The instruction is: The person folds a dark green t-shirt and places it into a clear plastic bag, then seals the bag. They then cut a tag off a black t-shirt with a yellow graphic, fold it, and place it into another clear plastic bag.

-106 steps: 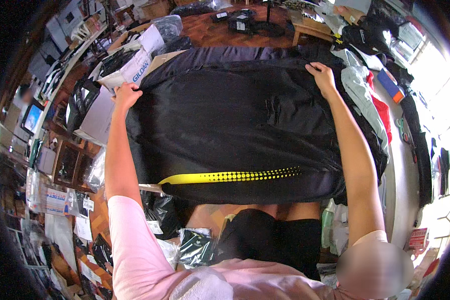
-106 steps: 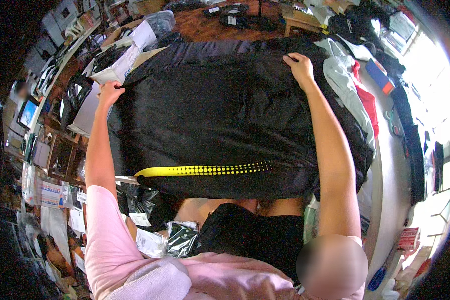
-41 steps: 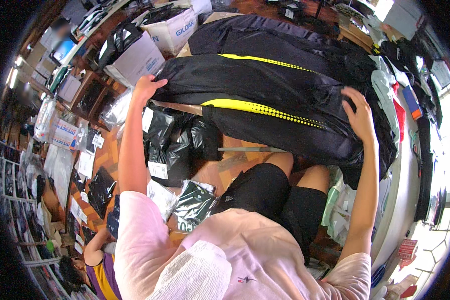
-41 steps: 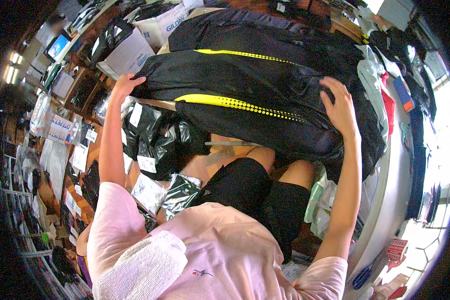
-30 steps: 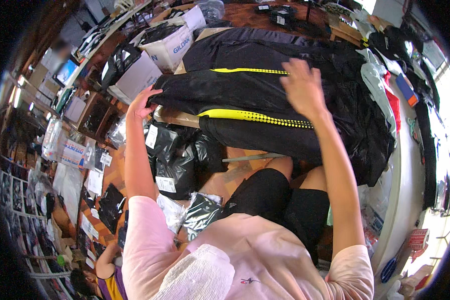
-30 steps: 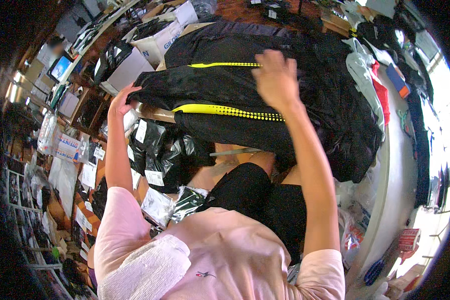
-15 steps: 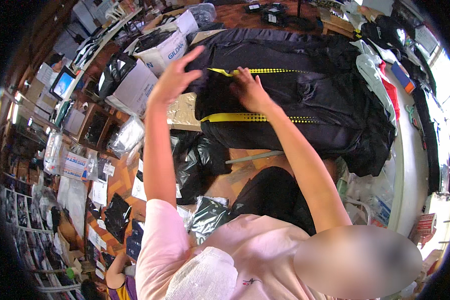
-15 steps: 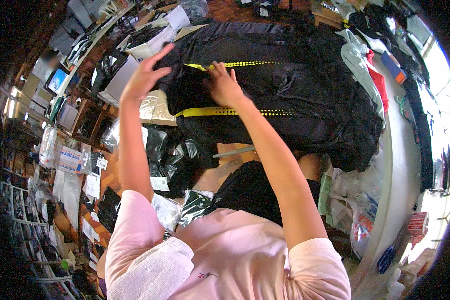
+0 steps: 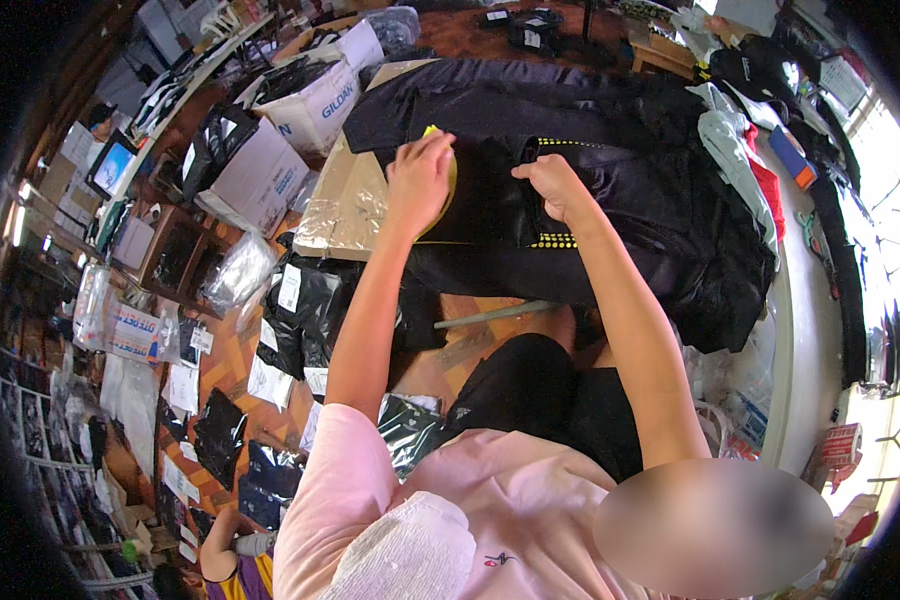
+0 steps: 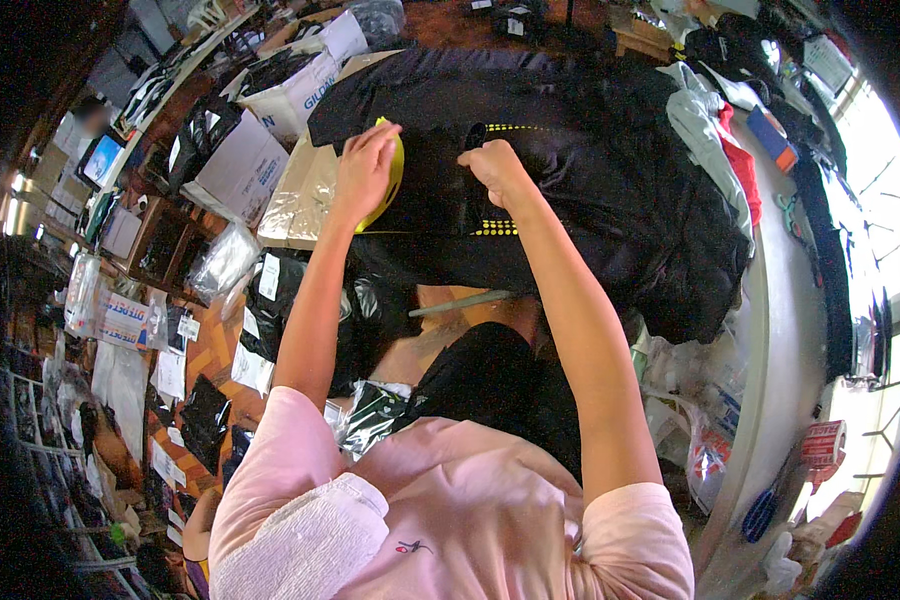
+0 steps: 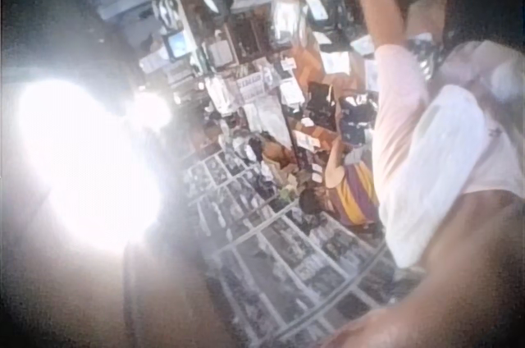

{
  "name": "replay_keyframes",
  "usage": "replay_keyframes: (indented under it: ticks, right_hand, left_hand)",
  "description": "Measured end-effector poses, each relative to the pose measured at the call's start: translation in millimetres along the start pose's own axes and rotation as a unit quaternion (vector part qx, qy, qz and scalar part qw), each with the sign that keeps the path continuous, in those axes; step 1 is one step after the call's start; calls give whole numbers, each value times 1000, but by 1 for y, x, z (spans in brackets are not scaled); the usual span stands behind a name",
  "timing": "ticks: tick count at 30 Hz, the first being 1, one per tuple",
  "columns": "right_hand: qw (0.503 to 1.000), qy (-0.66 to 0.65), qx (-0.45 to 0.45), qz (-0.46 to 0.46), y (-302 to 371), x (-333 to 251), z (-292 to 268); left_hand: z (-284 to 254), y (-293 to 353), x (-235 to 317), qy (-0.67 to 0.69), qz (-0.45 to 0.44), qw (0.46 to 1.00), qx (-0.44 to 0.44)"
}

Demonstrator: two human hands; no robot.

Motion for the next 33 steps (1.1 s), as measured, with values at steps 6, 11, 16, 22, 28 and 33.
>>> replay_keyframes:
  ticks: [6, 11, 16, 22, 28, 33]
  right_hand:
    - [960, 225, 146, -83, 20, -22, -4]
    - [931, 289, 176, -141, 27, -40, -1]
    - [860, 419, 254, -141, 42, -39, 2]
    - [841, 440, 251, -191, 51, -39, 11]
    - [764, 525, 221, -302, 37, -16, 20]
    - [758, 546, 217, -285, 40, -18, 20]
  left_hand:
    - [34, 10, -54, 12, -123, 985, -121]
    - [56, -38, -75, 229, -110, 949, -188]
    - [74, -28, -106, 92, -98, 981, -141]
    - [55, -19, -79, -7, -41, 999, -29]
    - [38, 29, -7, -142, 75, 983, -88]
    - [17, 28, -32, -71, -163, 980, -90]
Point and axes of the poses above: each hand's wrist, its own y-axis away from the middle knuckle, its own z-axis out of the palm, x = y × z, the point moved 7 cm from there along -y, towards the middle knuckle, and after that the axes turned 5 degrees about -y, right-handed, at the moved point
